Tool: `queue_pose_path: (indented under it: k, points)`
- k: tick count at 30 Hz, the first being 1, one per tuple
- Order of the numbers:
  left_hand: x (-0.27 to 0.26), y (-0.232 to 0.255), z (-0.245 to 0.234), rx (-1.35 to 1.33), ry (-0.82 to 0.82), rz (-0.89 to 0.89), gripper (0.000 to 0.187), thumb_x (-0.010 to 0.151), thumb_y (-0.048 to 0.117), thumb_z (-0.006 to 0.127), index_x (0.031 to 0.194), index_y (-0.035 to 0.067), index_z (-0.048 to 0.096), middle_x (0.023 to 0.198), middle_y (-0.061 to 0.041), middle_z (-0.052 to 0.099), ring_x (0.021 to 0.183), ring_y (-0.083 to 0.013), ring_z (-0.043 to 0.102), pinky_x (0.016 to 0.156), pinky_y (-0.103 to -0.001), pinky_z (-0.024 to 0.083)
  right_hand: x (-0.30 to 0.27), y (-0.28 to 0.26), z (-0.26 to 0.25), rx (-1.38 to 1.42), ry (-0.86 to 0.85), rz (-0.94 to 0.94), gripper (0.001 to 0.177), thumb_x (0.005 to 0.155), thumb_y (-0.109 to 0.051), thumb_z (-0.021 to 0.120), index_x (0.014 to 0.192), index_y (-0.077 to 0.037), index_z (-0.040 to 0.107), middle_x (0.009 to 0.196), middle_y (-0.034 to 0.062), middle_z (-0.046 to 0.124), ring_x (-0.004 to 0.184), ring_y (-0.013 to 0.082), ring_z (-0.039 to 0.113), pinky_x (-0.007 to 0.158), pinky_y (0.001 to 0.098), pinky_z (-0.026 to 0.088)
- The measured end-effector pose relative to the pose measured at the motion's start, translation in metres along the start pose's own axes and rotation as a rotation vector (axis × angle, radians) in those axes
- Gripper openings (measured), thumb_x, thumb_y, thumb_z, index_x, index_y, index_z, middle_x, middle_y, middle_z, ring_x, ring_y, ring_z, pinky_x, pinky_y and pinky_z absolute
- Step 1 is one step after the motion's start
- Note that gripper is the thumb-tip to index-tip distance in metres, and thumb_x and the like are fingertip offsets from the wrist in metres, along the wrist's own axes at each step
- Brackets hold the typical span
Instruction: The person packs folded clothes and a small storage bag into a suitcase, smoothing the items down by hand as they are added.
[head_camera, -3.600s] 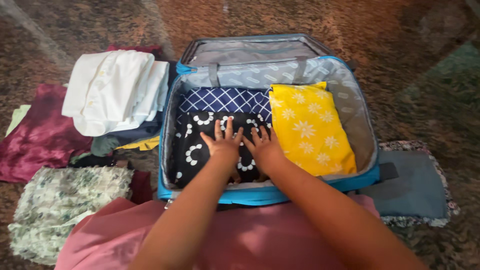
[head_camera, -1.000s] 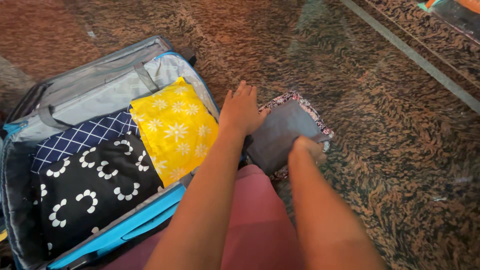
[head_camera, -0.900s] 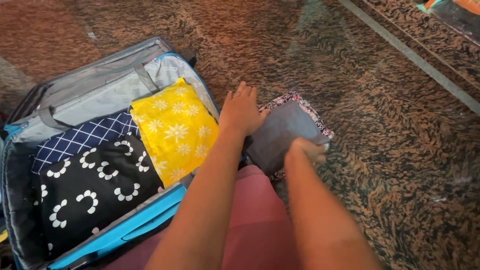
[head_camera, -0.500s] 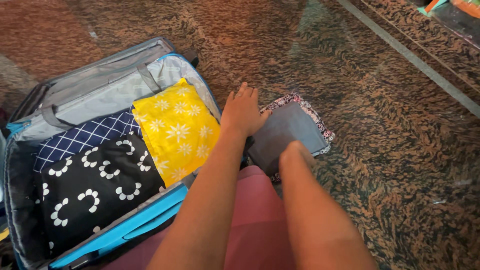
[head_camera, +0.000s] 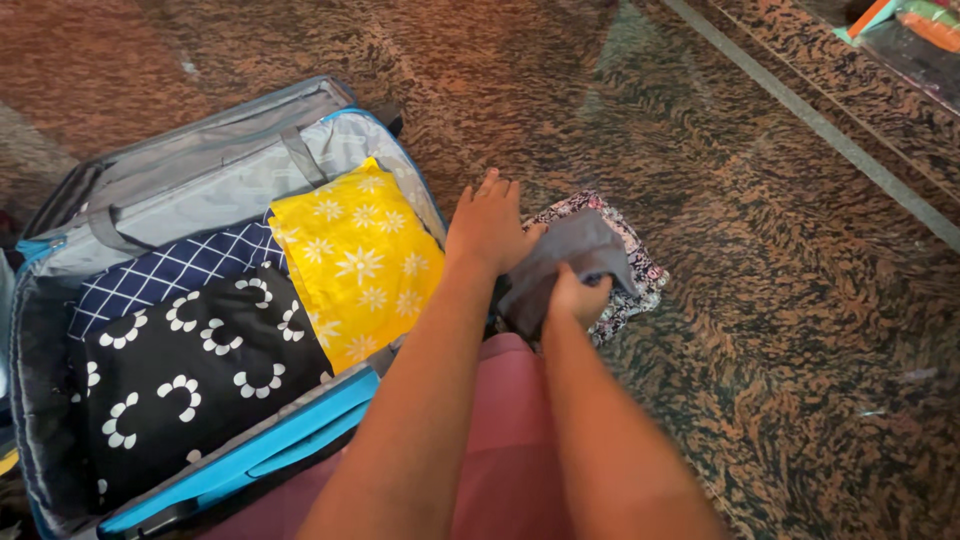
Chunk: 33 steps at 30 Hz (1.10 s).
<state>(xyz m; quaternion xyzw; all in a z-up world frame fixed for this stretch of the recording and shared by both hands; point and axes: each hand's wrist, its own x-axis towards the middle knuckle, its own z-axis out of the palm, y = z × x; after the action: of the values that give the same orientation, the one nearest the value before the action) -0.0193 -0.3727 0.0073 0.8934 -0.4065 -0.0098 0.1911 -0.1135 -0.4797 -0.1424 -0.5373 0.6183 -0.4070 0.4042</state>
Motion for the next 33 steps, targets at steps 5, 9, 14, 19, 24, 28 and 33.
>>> queue_pose_path:
  k: [5,9,14,19,24,28,33]
  points:
    - [-0.001,0.000,0.000,0.001,0.001,0.001,0.078,0.087,0.054,0.067,0.142,0.002,0.051,0.151,-0.015,0.049,0.152,-0.0272,0.029,0.121,-0.051,0.026,0.001,0.020,0.001,0.000,-0.086,0.259,0.065,0.069,-0.018,0.083,0.129,-0.003,0.066,0.123,0.0172,0.073,0.108,0.0326,0.072,0.096,0.0396,0.055]
    - [-0.001,-0.001,0.000,-0.005,0.013,0.007,0.080,0.086,0.054,0.067,0.144,0.003,0.049,0.151,-0.015,0.049,0.151,-0.0282,0.029,0.119,-0.051,0.027,0.028,0.026,0.017,0.410,-0.084,0.077,0.057,0.070,-0.010,0.075,0.126,-0.005,0.066,0.117,0.0087,0.075,0.099,0.0267,0.073,0.086,0.0394,0.059]
    - [-0.001,-0.004,0.004,-0.033,0.068,0.032,0.079,0.086,0.054,0.067,0.144,0.002,0.049,0.146,-0.019,0.051,0.147,-0.0330,0.035,0.115,-0.053,0.030,0.059,-0.022,0.030,0.813,-0.468,0.109,0.031,0.077,-0.007,0.071,0.106,-0.009,0.063,0.097,0.0044,0.067,0.086,0.0228,0.067,0.076,0.0388,0.057]
    - [0.008,-0.025,0.013,-0.632,0.474,0.082,0.059,0.099,0.048,0.060,0.141,0.007,0.060,0.139,-0.021,0.064,0.131,-0.0321,0.061,0.111,-0.042,0.049,0.044,-0.126,0.025,0.801,-0.750,-0.016,0.034,0.073,-0.005,0.069,0.105,-0.011,0.062,0.093,0.0034,0.062,0.085,0.0217,0.065,0.075,0.0394,0.057]
    - [0.019,-0.074,0.023,-1.538,0.604,-0.072,0.061,0.103,0.049,0.052,0.147,0.006,0.053,0.143,-0.018,0.062,0.132,-0.0276,0.059,0.104,-0.042,0.051,-0.007,-0.219,0.002,0.586,-1.001,-0.138,0.035,0.074,-0.012,0.069,0.109,-0.007,0.065,0.093,0.0063,0.067,0.083,0.0230,0.068,0.074,0.0387,0.057]
    - [-0.014,-0.109,0.009,-1.889,0.527,-0.312,0.082,0.093,0.064,0.055,0.153,0.010,0.043,0.148,-0.015,0.054,0.133,-0.0261,0.056,0.107,-0.048,0.048,-0.052,-0.269,-0.012,0.642,-1.452,0.030,0.033,0.076,-0.016,0.068,0.105,-0.001,0.070,0.092,0.0111,0.073,0.081,0.0264,0.072,0.080,0.0419,0.061]
    - [-0.076,-0.134,-0.047,-2.364,0.259,-0.448,0.107,0.085,0.082,0.050,0.155,0.003,0.031,0.148,-0.021,0.055,0.128,-0.0378,0.062,0.106,-0.054,0.050,-0.120,-0.294,-0.001,0.564,-1.715,0.177,0.028,0.076,-0.016,0.070,0.100,-0.002,0.071,0.090,0.0108,0.074,0.079,0.0250,0.072,0.079,0.0423,0.061]
